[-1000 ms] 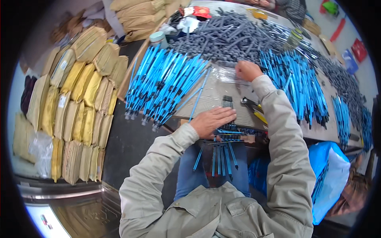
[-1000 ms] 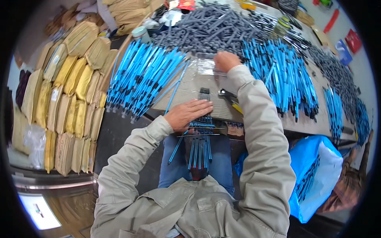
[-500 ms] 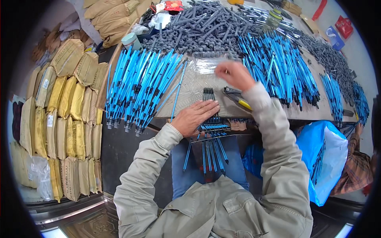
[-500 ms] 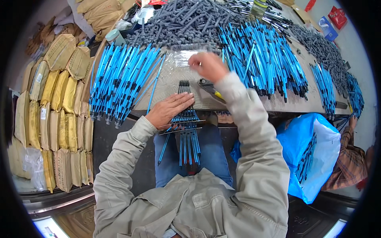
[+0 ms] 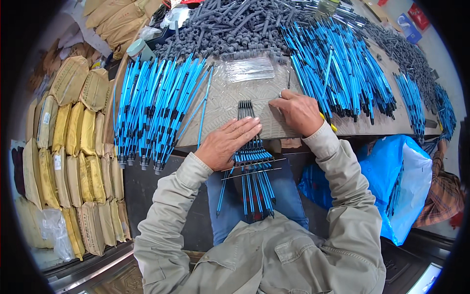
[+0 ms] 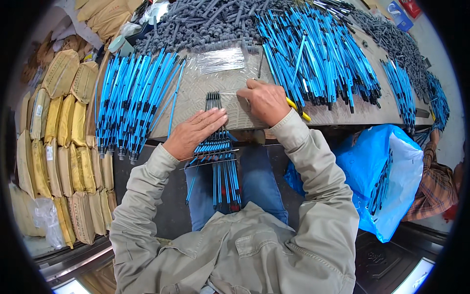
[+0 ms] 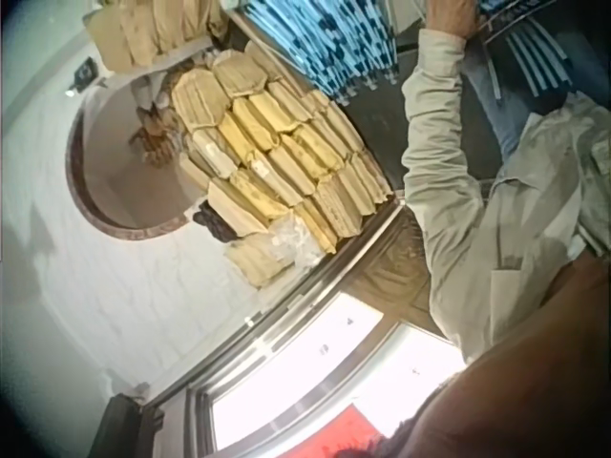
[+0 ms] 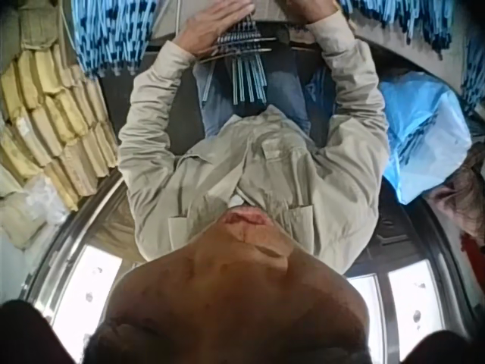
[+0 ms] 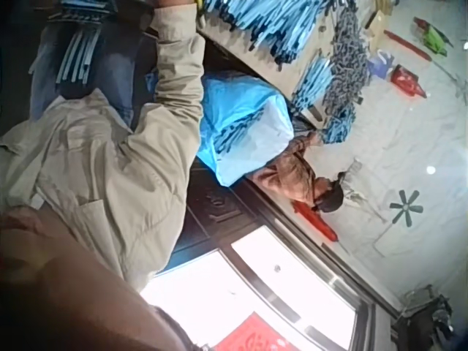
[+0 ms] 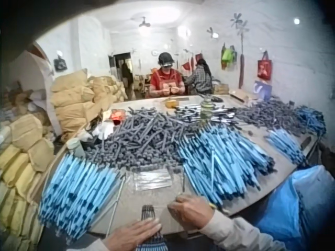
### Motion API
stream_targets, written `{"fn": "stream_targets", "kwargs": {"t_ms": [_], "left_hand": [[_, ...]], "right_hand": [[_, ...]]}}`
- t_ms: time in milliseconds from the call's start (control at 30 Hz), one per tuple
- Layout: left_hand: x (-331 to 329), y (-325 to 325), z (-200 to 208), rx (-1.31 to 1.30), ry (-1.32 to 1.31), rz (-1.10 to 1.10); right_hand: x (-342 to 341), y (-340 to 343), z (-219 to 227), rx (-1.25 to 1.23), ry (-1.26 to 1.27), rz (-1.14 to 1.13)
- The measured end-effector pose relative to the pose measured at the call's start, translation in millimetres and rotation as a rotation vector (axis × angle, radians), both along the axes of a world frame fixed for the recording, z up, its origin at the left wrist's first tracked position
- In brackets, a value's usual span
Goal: The person assembles small plastic component parts by inserting blue pins into a plastic frame, using pliers to secure the pins.
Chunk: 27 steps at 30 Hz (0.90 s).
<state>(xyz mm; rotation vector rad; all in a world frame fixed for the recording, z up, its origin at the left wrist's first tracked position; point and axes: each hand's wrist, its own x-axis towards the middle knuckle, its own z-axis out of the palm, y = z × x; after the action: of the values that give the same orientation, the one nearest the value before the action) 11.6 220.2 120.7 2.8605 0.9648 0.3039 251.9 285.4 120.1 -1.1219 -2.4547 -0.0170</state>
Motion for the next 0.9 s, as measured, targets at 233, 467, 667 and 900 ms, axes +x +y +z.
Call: {"fn": "stream_targets", "kwargs": {"t_ms": [233,467,667,900], "left_hand": [[4,-3,8,-0.099,-0.046,0.029],[5,-2,7,-0.109,-0.033,0.033],[4,0,6,-0.104,-0.039,0.024],[2,-1,2,-0.091,-0.053,0.030]], "right_hand": [[-6,-6,-1,0.021,-0.088,-0.069],[-14,-3,-1,0.022,-0.016,-0.052],[-26,8,-10,0.104,-0.051,-0.028],[-18,-3,-2,0.054,-0.069,-0.091]]}}
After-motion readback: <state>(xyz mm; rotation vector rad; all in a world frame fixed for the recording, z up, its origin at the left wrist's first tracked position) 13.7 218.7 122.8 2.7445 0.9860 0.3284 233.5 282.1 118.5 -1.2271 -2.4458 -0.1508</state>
